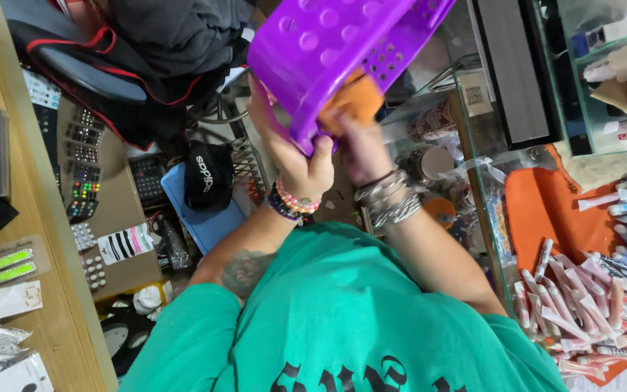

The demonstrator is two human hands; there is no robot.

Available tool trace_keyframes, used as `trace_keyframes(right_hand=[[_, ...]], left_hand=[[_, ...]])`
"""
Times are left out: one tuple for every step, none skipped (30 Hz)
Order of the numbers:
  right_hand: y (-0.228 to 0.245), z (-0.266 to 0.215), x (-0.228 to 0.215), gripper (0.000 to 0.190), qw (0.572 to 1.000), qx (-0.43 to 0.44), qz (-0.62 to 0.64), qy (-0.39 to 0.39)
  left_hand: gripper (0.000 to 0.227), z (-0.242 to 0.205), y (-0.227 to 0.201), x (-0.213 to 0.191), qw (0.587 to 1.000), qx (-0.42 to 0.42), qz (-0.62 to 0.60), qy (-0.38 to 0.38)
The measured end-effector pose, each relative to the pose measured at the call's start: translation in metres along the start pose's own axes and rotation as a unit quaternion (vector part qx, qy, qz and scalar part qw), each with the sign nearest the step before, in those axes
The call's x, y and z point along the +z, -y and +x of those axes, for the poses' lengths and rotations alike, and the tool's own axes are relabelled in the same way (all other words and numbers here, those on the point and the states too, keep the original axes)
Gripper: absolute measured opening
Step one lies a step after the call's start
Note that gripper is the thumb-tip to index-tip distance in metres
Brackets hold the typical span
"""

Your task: Cleaning small cylindrical items with a cloth and placing them into a purple basket

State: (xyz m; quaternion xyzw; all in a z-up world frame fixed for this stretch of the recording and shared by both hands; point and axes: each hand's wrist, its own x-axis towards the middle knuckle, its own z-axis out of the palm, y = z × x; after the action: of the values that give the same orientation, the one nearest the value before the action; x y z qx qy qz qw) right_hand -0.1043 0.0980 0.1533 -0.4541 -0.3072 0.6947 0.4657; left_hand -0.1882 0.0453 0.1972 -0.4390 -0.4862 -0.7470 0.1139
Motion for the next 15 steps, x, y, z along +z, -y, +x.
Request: trace_keyframes(right_hand=[[-0.015,-0.003,-0.004,0.019,1.0,-0.002,0.001,0.0],[-0.03,-0.005,-0.007,0.019,1.0,0.028,0.001,0.006],[-0.044,-0.007,-0.011,0.019,0.998,0.058,0.002,0.012],[-0.04,-0.006,-0.011,0.019,0.998,0.055,0.003,0.011],[-0.038,-0.006,-0.011,0.02,0.997,0.071,0.015,0.012],[-0.035,-0.006,-0.011,0.022,0.996,0.086,0.027,0.013],[-0.034,-0.009,-0.01,0.022,0.996,0.082,0.029,0.011],[-0.033,-0.011,-0.01,0.021,0.995,0.084,0.055,0.005],[-0.029,-0.011,-0.01,0.02,0.993,0.084,0.078,0.002],[-0.028,-0.014,-0.006,0.02,0.994,0.078,0.078,0.003],[-0.027,-0.017,-0.002,0.021,0.993,0.086,0.075,-0.026],[-0.027,-0.02,0.002,0.023,0.991,0.094,0.072,-0.055],[-0.032,-0.013,-0.001,0.023,0.992,0.092,0.073,-0.054],[-0.037,-0.007,-0.004,0.024,0.99,0.077,0.075,-0.09],[-0.043,-0.003,-0.007,0.026,0.987,0.064,0.076,-0.127]], left_hand=[[0.088,-0.003,0.007,0.0,1.0,0.002,-0.002,0.0],[0.091,-0.006,0.015,0.001,1.0,0.01,-0.012,-0.024],[0.094,-0.009,0.022,0.002,0.998,0.018,-0.024,-0.049],[0.094,-0.018,0.036,0.0,0.998,0.02,-0.026,-0.048],[0.088,-0.026,0.05,-0.003,0.996,0.052,0.053,-0.047],[0.082,-0.035,0.063,-0.006,0.987,0.083,0.132,-0.046],[0.082,-0.031,0.046,-0.014,0.987,0.085,0.127,-0.046],[0.073,-0.027,0.028,-0.023,0.997,-0.061,0.044,0.027],[0.064,-0.022,0.011,-0.028,0.974,-0.203,-0.041,0.096],[0.064,-0.034,0.01,-0.028,0.974,-0.2,-0.046,0.095],[0.059,-0.045,0.009,-0.03,0.961,-0.228,-0.039,0.154],[0.054,-0.057,0.009,-0.031,0.943,-0.254,-0.031,0.212],[0.054,-0.063,0.006,-0.031,0.944,-0.252,-0.032,0.212],[0.047,-0.069,0.004,-0.032,0.941,-0.228,0.018,0.25],[0.041,-0.076,0.001,-0.036,0.933,-0.206,0.069,0.288]])
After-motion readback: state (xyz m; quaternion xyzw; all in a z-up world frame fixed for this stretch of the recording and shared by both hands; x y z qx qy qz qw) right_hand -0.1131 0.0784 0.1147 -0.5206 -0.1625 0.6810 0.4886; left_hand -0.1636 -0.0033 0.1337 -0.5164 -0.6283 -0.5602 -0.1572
